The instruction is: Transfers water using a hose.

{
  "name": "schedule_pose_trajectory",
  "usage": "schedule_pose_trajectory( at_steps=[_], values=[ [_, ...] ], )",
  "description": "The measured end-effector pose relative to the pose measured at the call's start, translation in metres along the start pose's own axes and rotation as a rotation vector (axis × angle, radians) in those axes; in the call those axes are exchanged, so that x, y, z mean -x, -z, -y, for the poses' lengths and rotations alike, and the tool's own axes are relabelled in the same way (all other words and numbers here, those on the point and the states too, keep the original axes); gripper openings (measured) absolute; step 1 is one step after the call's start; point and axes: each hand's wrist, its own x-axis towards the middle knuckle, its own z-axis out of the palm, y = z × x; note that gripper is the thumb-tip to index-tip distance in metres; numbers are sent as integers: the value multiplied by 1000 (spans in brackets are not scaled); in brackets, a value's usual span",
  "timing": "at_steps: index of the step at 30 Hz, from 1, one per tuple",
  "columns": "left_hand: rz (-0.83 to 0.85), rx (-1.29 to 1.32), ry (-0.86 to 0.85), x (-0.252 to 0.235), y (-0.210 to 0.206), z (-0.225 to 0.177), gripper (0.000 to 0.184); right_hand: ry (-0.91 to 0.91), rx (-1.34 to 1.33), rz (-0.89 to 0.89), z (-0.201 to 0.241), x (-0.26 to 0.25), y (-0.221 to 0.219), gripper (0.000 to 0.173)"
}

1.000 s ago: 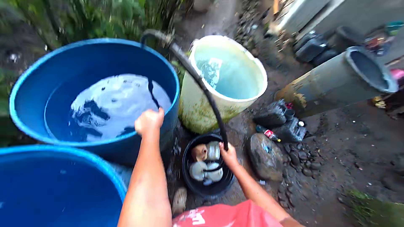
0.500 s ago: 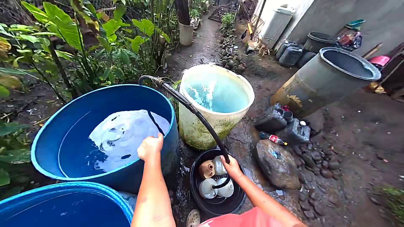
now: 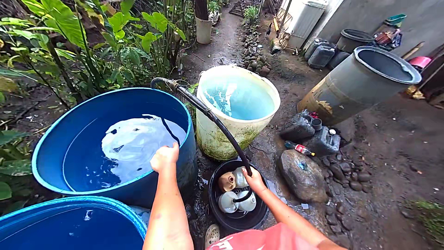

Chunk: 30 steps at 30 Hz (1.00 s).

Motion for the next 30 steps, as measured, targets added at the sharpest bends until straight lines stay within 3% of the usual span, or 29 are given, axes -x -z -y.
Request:
schedule_pose_trajectory(
  at_steps=[30],
  values=[
    [4, 8, 3, 1, 2, -1, 65, -11, 1, 23, 3, 2, -1, 33]
  ],
)
